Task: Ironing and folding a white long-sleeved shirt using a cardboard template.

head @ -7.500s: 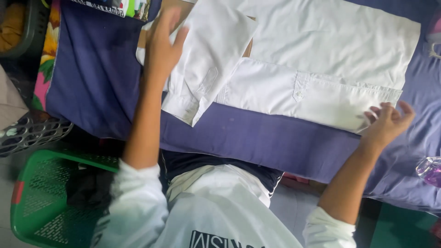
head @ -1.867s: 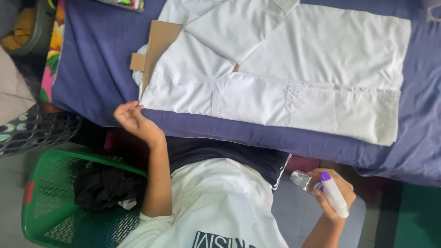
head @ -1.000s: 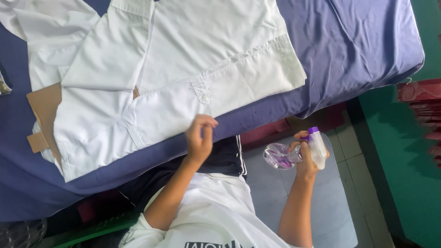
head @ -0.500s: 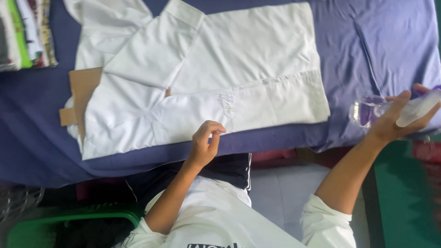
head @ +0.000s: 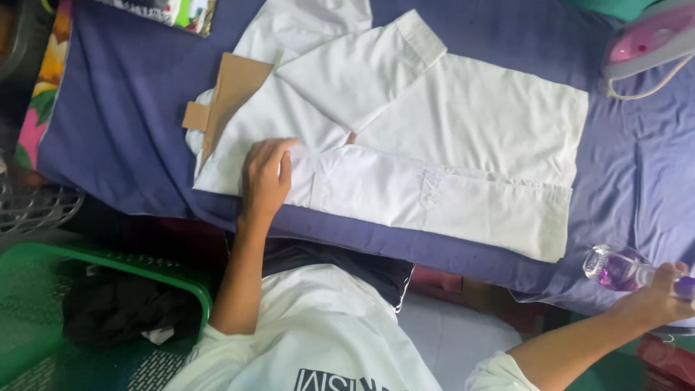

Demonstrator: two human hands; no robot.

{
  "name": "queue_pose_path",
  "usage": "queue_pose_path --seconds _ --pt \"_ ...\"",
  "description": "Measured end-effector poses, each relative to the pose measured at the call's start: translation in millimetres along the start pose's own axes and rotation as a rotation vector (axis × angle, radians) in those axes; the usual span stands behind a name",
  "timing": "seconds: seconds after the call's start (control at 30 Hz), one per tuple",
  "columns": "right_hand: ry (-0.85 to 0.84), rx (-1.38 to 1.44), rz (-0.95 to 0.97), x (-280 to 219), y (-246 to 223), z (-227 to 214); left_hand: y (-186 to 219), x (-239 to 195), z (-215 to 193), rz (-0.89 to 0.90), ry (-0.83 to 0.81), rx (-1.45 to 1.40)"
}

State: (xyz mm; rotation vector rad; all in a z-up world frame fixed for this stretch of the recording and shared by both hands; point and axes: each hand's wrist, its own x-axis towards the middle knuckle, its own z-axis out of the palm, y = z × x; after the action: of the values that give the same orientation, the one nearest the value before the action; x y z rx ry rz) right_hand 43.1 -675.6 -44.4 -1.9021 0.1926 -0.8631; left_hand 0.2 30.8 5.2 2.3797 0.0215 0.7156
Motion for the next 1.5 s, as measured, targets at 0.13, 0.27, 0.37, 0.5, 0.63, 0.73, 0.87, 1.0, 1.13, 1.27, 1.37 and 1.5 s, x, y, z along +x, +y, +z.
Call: queue_pose_path --seconds 0.13,0.27,0.37,0.5,0.63,0.73,0.87,1.0,1.13,1.27,1.37,1.5 --pt "-0.024 -0.023 -0.143 -29 5 -9 -23 0 2 0.011 -0.033 0.101" --pt "0.255 -0.234 -0.369 -78 4 6 -32 -10 10 0.018 -0.1 0.142" --pt "0.649 -0.549 -0.413 -118 -67 105 -40 -17 15 0.023 -0.116 0.151" --pt "0.371 -0.347 -0.248 -90 -117 206 -47 -13 14 0.035 -0.181 0.129" --pt "0.075 -0.022 -0.101 13 -64 260 -49 -13 18 0.05 -0.209 0.162" --pt "-0.078 0.178 -0.085 122 59 282 -48 -15 22 0.017 -0.202 0.17" --pt "0.008 -0.12 -0.239 251 177 319 -53 -14 34 -0.02 -0.215 0.229" --pt "-0.051 -0.035 -0.251 245 100 344 -59 -13 35 -0.094 -0.204 0.237" --pt "-0.14 0.113 -0.056 225 36 335 -58 -19 28 -0.061 -0.208 0.206" --pt "-0.365 0.002 0.239 210 -36 298 -62 -16 31 -0.039 -0.161 0.162" --pt "-0.632 -0.255 -0.486 144 -154 244 -49 -17 28 -0.044 -0.182 0.212" --pt "-0.833 -0.404 -0.565 66 -227 222 -26 11 17 0.02 -0.201 0.33"
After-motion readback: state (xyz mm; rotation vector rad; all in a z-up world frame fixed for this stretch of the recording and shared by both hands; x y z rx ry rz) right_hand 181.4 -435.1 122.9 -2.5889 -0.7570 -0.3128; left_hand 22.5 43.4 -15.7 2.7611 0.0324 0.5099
